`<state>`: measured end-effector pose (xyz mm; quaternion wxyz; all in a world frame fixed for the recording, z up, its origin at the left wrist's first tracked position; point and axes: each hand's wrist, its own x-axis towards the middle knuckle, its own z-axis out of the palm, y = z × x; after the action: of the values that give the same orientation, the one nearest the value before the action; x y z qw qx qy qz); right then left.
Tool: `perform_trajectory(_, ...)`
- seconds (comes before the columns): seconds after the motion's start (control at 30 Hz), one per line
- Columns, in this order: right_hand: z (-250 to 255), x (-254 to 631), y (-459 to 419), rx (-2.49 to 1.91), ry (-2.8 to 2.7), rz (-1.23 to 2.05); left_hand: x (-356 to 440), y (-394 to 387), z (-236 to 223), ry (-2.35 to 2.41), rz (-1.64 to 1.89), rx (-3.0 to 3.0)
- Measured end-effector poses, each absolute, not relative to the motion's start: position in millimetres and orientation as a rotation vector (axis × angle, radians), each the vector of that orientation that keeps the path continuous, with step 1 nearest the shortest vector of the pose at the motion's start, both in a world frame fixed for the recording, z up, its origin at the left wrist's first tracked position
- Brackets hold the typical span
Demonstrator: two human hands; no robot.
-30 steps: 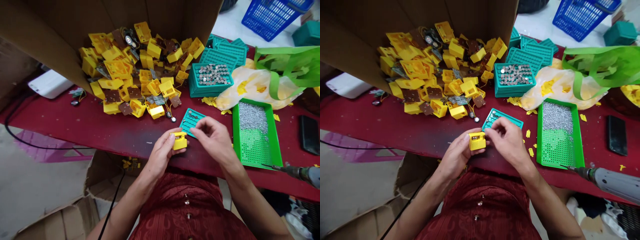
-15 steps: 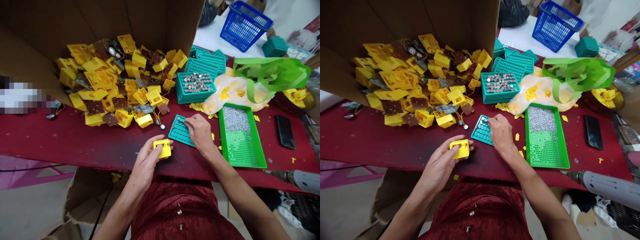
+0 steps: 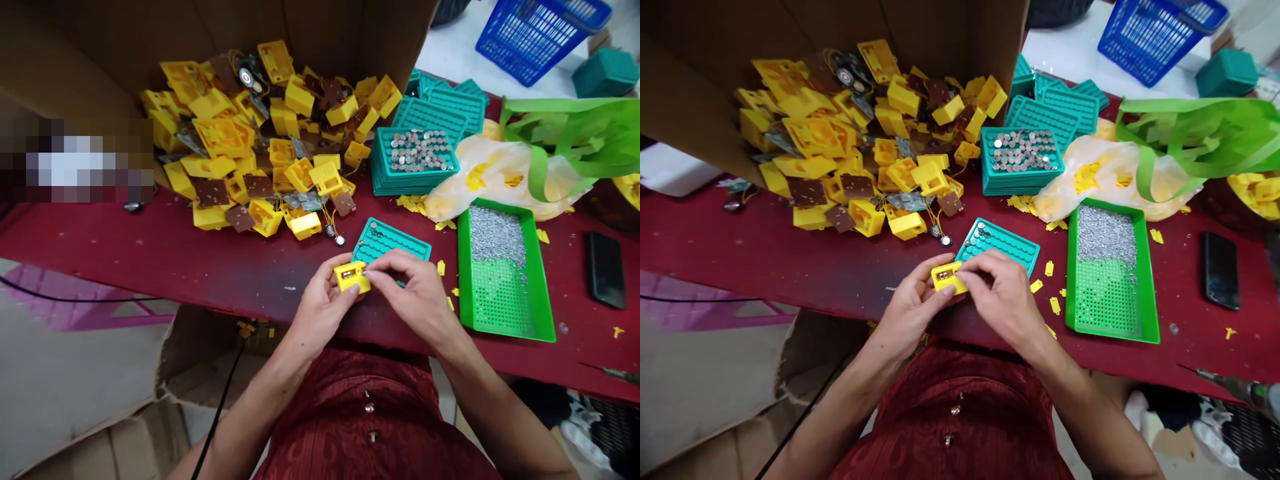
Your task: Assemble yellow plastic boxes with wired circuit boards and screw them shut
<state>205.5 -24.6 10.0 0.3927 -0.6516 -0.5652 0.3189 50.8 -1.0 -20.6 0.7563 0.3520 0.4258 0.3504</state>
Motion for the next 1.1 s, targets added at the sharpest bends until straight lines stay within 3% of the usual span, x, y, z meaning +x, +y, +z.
perform_trajectory(0.53,7.5,198.5,-29.6,-1.848,-1.357,0.889,54.7,-14.8,-19.2,1.066,0.702,1.165)
perform_trajectory(0.73,1.0,223.9,-26.2,-1.514,-1.116,1.320,55.9,-10.2,-14.2,0.902,0.634,0.923)
perform_trajectory(1.1,-4.6,227.6,-59.6,-1.611,-1.116,0.875,58.1,-5.9,-11.9,0.801,0.548,0.630)
